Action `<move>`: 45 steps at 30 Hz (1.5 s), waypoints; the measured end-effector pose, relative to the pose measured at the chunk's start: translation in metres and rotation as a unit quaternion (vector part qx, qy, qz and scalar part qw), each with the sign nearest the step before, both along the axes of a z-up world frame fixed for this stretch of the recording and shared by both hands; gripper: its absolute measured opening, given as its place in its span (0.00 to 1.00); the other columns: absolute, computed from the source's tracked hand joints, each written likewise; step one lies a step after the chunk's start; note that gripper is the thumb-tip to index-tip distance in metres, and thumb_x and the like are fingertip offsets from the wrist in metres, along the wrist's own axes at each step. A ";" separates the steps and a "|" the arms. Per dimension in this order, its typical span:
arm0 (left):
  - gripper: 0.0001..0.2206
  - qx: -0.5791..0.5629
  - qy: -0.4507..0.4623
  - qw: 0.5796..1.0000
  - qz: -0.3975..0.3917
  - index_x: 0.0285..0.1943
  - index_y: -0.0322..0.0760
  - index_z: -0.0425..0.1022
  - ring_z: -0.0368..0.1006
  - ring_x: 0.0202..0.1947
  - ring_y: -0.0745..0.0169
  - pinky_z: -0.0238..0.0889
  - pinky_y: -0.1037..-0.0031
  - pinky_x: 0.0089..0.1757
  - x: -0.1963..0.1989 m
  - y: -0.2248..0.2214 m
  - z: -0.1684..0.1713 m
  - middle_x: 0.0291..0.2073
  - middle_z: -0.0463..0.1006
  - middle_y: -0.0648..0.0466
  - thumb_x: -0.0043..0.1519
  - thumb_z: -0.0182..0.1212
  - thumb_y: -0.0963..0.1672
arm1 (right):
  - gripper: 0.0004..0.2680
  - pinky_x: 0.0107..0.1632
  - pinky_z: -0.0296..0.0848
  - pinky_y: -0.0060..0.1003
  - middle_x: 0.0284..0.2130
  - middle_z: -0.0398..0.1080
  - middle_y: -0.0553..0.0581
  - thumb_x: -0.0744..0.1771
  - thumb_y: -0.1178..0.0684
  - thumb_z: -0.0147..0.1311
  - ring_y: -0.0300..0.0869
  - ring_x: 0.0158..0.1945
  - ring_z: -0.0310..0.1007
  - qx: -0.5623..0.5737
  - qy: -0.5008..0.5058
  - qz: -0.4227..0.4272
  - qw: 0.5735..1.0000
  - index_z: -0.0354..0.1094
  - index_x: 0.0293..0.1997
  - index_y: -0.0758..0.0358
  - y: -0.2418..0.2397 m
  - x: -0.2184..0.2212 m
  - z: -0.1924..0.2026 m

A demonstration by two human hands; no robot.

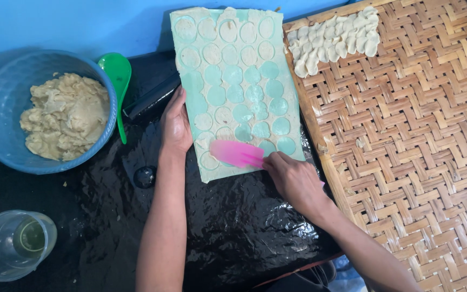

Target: Spreading small circular dough pieces onto a woven mat using a spatula for drying or processing.

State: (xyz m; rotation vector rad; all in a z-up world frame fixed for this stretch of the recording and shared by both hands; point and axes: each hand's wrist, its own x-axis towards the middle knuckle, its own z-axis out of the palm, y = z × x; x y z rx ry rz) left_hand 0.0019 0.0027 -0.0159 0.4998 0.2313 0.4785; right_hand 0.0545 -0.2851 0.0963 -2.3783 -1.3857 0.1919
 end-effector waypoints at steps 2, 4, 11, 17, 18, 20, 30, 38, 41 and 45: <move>0.22 0.002 -0.002 1.000 -0.003 0.75 0.27 0.61 0.70 0.64 0.57 0.63 0.67 0.62 0.001 0.000 0.003 0.66 0.72 0.46 0.73 0.48 0.45 | 0.06 0.30 0.71 0.49 0.30 0.74 0.60 0.68 0.52 0.54 0.58 0.28 0.75 -0.001 0.019 -0.002 1.000 0.67 0.39 0.64 -0.001 0.001 -0.002; 0.23 0.002 -0.004 1.000 -0.005 0.75 0.27 0.60 0.69 0.64 0.58 0.63 0.68 0.63 0.001 0.000 0.005 0.66 0.71 0.46 0.73 0.48 0.45 | 0.06 0.31 0.72 0.49 0.31 0.75 0.61 0.68 0.52 0.55 0.58 0.29 0.75 -0.003 0.038 -0.004 0.999 0.67 0.39 0.64 -0.003 0.003 -0.005; 0.23 -0.003 0.006 1.000 -0.001 0.76 0.27 0.60 0.69 0.65 0.58 0.63 0.68 0.62 0.000 -0.001 0.004 0.66 0.71 0.46 0.73 0.48 0.45 | 0.07 0.30 0.72 0.38 0.28 0.78 0.58 0.68 0.52 0.57 0.42 0.24 0.76 -0.032 0.255 -0.073 0.964 0.72 0.42 0.65 -0.001 0.014 -0.003; 0.23 0.006 0.007 1.000 -0.002 0.75 0.29 0.61 0.68 0.65 0.57 0.61 0.67 0.63 -0.002 -0.001 0.007 0.67 0.71 0.47 0.72 0.49 0.45 | 0.07 0.28 0.67 0.30 0.28 0.75 0.51 0.69 0.52 0.56 0.32 0.25 0.69 0.010 0.440 -0.107 0.892 0.72 0.40 0.66 -0.023 0.036 -0.021; 0.23 0.009 0.007 1.000 -0.005 0.74 0.29 0.61 0.68 0.66 0.57 0.60 0.67 0.64 0.000 -0.001 0.008 0.67 0.71 0.47 0.72 0.50 0.45 | 0.07 0.27 0.65 0.30 0.29 0.74 0.52 0.69 0.53 0.56 0.32 0.26 0.68 0.017 0.470 -0.124 0.874 0.72 0.41 0.67 -0.028 0.041 -0.021; 0.22 0.008 -0.001 1.000 -0.014 0.74 0.29 0.62 0.68 0.66 0.56 0.60 0.66 0.64 -0.001 -0.001 0.007 0.66 0.71 0.48 0.72 0.50 0.45 | 0.06 0.27 0.64 0.30 0.29 0.73 0.53 0.69 0.53 0.55 0.32 0.26 0.69 0.026 0.461 -0.146 0.875 0.72 0.42 0.66 -0.042 0.058 -0.024; 0.21 0.042 0.002 0.999 -0.019 0.74 0.31 0.61 0.66 0.68 0.57 0.58 0.66 0.66 -0.002 -0.004 0.018 0.69 0.69 0.49 0.73 0.46 0.46 | 0.06 0.32 0.75 0.31 0.33 0.78 0.56 0.70 0.56 0.57 0.35 0.32 0.79 0.170 0.144 -0.334 0.916 0.71 0.44 0.71 -0.081 0.150 -0.034; 0.23 0.048 0.031 0.998 -0.012 0.76 0.30 0.59 0.64 0.69 0.55 0.57 0.65 0.65 -0.002 -0.005 0.026 0.70 0.67 0.48 0.73 0.44 0.46 | 0.08 0.31 0.75 0.35 0.32 0.79 0.59 0.70 0.54 0.57 0.39 0.28 0.79 0.148 0.125 -0.386 0.902 0.72 0.44 0.70 -0.072 0.180 -0.029; 0.24 0.049 0.036 0.998 -0.014 0.76 0.30 0.57 0.64 0.69 0.54 0.58 0.65 0.65 -0.002 -0.005 0.028 0.71 0.66 0.47 0.73 0.44 0.47 | 0.08 0.31 0.76 0.34 0.32 0.79 0.58 0.70 0.53 0.57 0.37 0.28 0.79 0.152 0.144 -0.381 0.900 0.72 0.44 0.69 -0.070 0.183 -0.030; 0.24 0.047 0.040 0.998 -0.014 0.76 0.30 0.57 0.64 0.69 0.54 0.58 0.65 0.65 -0.002 -0.006 0.028 0.71 0.66 0.47 0.73 0.44 0.47 | 0.08 0.31 0.76 0.37 0.34 0.79 0.58 0.69 0.53 0.57 0.39 0.28 0.80 0.137 0.133 -0.380 0.905 0.72 0.44 0.69 -0.070 0.187 -0.036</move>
